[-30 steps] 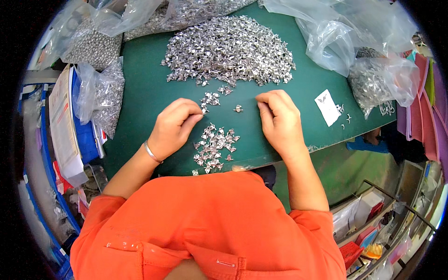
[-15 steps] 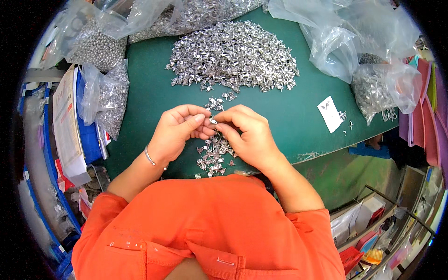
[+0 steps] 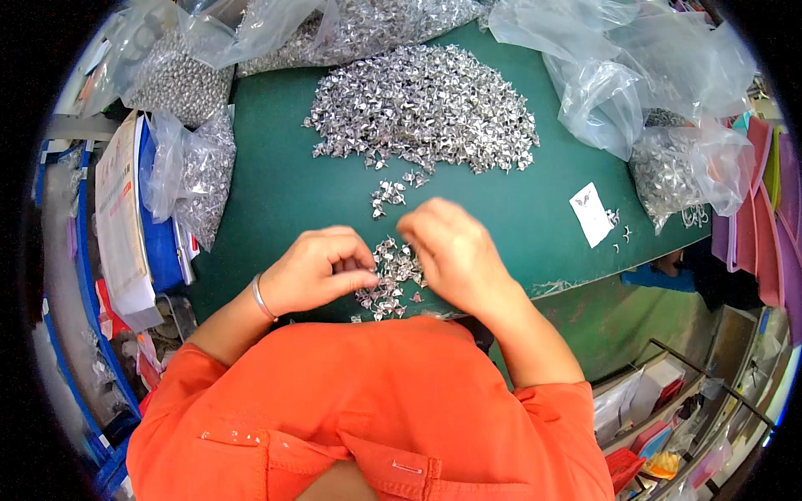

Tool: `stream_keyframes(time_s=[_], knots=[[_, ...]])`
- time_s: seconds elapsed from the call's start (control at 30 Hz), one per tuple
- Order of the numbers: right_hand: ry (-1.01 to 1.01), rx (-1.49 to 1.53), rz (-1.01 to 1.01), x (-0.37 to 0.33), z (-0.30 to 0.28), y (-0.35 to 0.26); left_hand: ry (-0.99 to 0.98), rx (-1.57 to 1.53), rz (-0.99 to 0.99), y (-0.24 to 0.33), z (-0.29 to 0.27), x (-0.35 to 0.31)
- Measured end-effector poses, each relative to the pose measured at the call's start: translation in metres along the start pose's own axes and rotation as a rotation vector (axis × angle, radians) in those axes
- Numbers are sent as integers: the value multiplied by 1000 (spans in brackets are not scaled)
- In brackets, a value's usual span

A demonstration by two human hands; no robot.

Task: The person repeatedly picks up small silver metal fasteners and a tiny pin from a pile on a green workbench, inserts the pin into the fastener, and places the assembled unit into a separate pile. The person occasionally gathers the assembled fasteners into their hands and returns them to the pile.

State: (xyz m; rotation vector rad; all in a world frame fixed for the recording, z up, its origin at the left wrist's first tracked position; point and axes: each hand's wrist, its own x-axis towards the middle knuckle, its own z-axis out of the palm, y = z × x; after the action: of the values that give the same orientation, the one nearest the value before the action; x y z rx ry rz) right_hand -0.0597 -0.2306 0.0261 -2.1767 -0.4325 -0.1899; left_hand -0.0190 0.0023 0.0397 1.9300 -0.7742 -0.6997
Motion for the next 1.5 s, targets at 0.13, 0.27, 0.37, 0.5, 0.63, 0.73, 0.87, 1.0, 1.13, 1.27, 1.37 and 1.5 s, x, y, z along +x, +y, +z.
stream_keyframes(time_s=[0.13, 0.27, 0.37, 0.5, 0.63, 0.73, 0.87, 1.0, 1.13, 1.27, 1.37, 1.5], knots=[[47, -254, -119, 21, 17, 17, 387, 156, 93, -13, 11, 18], [67, -276, -105, 17, 19, 26, 486, 306, 227, -26, 17, 34], [-40, -14, 106, 8, 1, 10, 508, 319, 249, -33, 15, 33], [-198, 69, 62, 10, -11, -3, 489, 232, 139, -23, 9, 27], [-65, -190, -88, 27, 10, 9, 436, -605, -251, -23, 10, 27], [-70, -299, -101, 32, 21, 19, 431, -882, -366, -20, 3, 25], [21, -200, -115, 31, 20, 20, 468, -877, -342, -16, 4, 23], [64, -45, -20, 19, 10, 10, 421, -835, -271, -16, 5, 17], [-14, -89, -40, 10, -3, 6, 73, -297, -250, -17, -8, 5], [41, -161, -48, 14, -1, 14, 418, 131, 38, -21, 1, 17], [105, -197, -153, 32, 18, 14, 508, 311, 226, -29, 11, 41], [62, -182, -59, 33, 26, 21, 524, 358, 240, -36, 11, 42]])
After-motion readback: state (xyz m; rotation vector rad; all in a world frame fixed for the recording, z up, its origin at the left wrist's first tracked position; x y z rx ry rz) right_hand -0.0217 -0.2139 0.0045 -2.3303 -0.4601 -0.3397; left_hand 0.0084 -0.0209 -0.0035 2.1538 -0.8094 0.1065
